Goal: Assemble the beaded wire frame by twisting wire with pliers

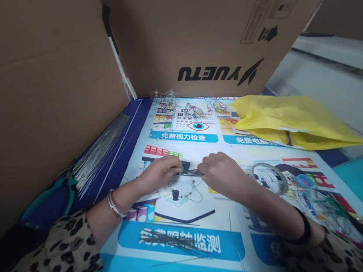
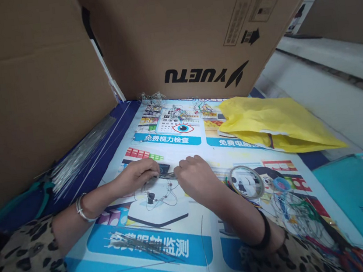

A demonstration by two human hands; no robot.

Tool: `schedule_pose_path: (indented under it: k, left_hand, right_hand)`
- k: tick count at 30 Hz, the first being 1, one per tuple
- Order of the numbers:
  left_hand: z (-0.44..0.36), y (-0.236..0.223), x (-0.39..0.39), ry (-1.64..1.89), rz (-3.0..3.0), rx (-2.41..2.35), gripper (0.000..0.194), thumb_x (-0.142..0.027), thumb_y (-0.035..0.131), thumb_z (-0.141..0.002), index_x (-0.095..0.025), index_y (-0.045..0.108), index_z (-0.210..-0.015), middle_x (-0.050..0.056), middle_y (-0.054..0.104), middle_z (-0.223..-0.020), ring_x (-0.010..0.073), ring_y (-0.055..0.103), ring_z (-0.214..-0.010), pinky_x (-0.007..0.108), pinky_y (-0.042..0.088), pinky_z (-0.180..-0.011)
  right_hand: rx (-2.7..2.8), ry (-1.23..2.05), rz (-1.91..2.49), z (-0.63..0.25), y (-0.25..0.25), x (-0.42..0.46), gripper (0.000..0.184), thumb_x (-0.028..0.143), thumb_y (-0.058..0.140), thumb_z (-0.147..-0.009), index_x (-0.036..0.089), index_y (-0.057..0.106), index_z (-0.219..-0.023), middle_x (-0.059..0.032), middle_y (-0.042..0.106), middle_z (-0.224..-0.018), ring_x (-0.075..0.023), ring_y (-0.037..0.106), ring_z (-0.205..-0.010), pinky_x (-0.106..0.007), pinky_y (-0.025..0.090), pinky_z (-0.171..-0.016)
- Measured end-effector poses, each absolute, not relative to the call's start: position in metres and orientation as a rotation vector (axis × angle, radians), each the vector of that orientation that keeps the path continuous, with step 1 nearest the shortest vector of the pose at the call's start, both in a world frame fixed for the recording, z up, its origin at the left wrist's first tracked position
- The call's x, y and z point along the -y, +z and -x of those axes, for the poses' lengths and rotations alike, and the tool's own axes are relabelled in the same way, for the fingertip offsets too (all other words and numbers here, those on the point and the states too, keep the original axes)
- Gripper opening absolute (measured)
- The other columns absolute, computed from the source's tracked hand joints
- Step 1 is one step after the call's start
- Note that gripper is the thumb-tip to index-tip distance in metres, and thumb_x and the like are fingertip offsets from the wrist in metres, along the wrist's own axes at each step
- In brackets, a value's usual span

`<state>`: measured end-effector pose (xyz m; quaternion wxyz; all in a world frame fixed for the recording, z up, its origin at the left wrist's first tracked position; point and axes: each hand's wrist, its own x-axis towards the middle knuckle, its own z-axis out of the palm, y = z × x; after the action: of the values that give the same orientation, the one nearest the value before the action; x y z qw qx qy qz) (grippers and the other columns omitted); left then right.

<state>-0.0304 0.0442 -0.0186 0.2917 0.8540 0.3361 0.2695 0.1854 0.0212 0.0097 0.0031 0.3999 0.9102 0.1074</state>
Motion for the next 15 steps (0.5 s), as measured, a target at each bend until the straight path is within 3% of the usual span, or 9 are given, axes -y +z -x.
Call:
schedule_pose_path:
  k: [15]
  left_hand:
    - [0.0322,-0.0242,-0.049,0.832,-2.255,-0.8,0.011,-0.014,0.054,-0.083,-0.015,0.057,-0.073,0.002,0.06,-0.075,0.0111,0.055,-0.075,0.022,0.042,-0.07]
  right_hand:
    - [-2.858,0.376,-1.255,-0.1878,0.0095,-0.0162,0.008,0.013,0.053,-0.078,0.019,0.056,-0.074,-0.003,0.059,-0.072,-0.0188,0.049,-0.071,-0.032,0.023,-0.064]
